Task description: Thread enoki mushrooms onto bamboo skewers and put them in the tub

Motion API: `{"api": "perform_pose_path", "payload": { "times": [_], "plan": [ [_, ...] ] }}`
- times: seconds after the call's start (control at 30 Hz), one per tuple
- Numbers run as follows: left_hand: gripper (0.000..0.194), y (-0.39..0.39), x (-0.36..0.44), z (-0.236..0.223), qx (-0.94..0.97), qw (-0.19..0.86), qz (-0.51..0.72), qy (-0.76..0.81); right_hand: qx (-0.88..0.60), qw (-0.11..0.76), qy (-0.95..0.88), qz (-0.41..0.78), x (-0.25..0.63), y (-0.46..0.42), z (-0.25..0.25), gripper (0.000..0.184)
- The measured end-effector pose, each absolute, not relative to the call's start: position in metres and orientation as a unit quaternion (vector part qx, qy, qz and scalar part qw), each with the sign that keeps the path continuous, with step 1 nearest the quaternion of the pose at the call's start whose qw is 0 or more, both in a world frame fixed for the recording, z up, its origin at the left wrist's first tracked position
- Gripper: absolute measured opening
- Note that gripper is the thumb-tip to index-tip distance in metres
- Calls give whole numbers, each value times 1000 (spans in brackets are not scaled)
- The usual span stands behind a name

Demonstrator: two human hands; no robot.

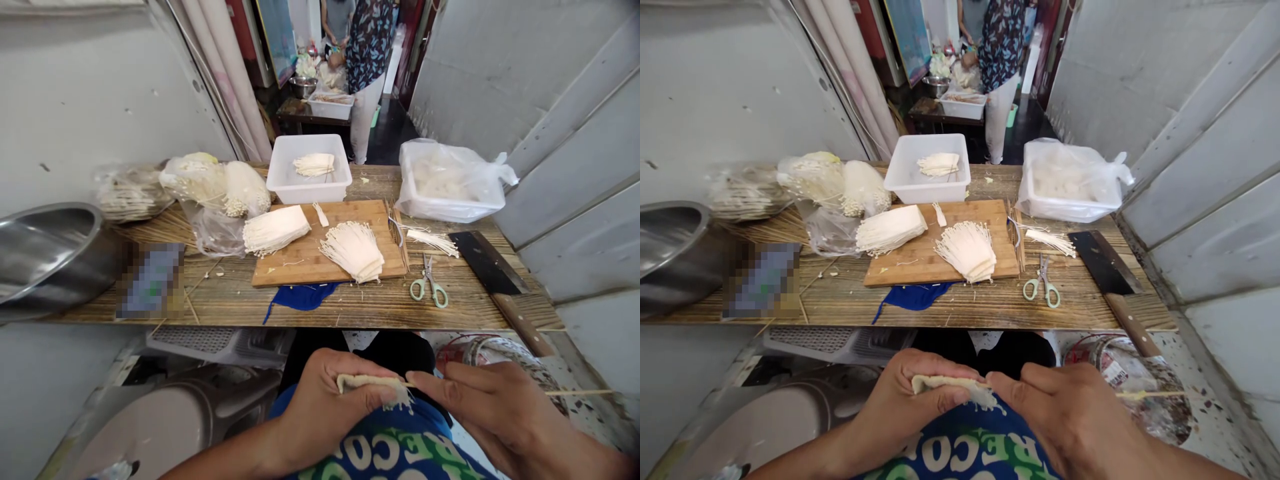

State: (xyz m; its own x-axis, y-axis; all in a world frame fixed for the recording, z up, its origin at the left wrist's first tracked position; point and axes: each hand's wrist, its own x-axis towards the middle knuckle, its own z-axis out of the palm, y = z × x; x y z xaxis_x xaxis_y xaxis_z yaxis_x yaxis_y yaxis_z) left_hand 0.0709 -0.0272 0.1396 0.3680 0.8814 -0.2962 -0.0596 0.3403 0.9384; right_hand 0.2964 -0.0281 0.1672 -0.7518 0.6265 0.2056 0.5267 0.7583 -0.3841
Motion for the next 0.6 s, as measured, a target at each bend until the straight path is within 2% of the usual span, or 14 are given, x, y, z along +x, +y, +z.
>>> {"api": "perform_pose_path", "payload": {
  "times": [0.23,0.43,0.6],
  "plan": [
    [17,-25,68,141,471,680,343,446,-311,175,-913,199,293,-24,175,39],
    [14,-25,64,144,528,605,386,454,-313,157,-914,207,301,-25,175,41],
    [22,-30,66,145,537,601,425,412,-320,162,-912,197,305,-29,176,40]
  ]
}}
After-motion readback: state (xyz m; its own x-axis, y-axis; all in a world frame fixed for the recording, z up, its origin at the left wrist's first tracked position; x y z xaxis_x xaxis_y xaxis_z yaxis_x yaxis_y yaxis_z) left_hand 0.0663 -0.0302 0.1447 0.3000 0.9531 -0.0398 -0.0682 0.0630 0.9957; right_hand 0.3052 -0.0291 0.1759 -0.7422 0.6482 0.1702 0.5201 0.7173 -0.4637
